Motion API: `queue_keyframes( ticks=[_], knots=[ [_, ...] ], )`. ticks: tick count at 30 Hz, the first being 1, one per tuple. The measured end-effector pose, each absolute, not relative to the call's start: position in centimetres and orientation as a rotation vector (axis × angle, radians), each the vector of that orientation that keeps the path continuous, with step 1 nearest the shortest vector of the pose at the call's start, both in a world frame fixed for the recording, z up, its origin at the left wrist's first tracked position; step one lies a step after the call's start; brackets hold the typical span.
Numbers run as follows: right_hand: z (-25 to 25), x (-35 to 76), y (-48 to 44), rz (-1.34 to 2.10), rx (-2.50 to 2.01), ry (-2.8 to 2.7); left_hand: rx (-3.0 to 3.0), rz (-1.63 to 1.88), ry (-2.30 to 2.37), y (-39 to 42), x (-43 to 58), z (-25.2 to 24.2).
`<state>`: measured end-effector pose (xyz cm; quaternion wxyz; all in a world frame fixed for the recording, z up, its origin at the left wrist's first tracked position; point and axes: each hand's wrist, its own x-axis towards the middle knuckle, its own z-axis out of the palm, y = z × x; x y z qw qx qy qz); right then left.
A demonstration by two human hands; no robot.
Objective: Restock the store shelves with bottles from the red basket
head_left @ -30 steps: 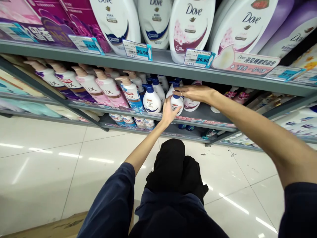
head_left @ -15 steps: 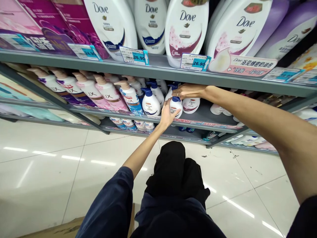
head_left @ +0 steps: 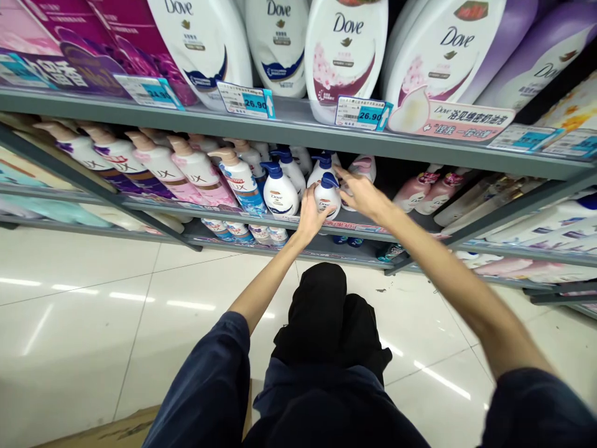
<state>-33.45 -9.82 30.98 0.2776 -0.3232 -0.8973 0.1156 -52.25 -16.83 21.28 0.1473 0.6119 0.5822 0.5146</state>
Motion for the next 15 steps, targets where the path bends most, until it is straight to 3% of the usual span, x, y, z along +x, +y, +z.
queue_keyframes(
  ticks=[7, 15],
  knots=[
    [22.3, -33.2, -17.4, 0.627, -1.276, -1.991, 1.696, 1.485, 1.743, -19.3, -53.8, 18.6],
    [22.9, -35.7, -17.8, 0.528, -1.495, -2.014, 1.606, 1.419, 1.758, -18.7, -54.4, 19.2]
  ],
)
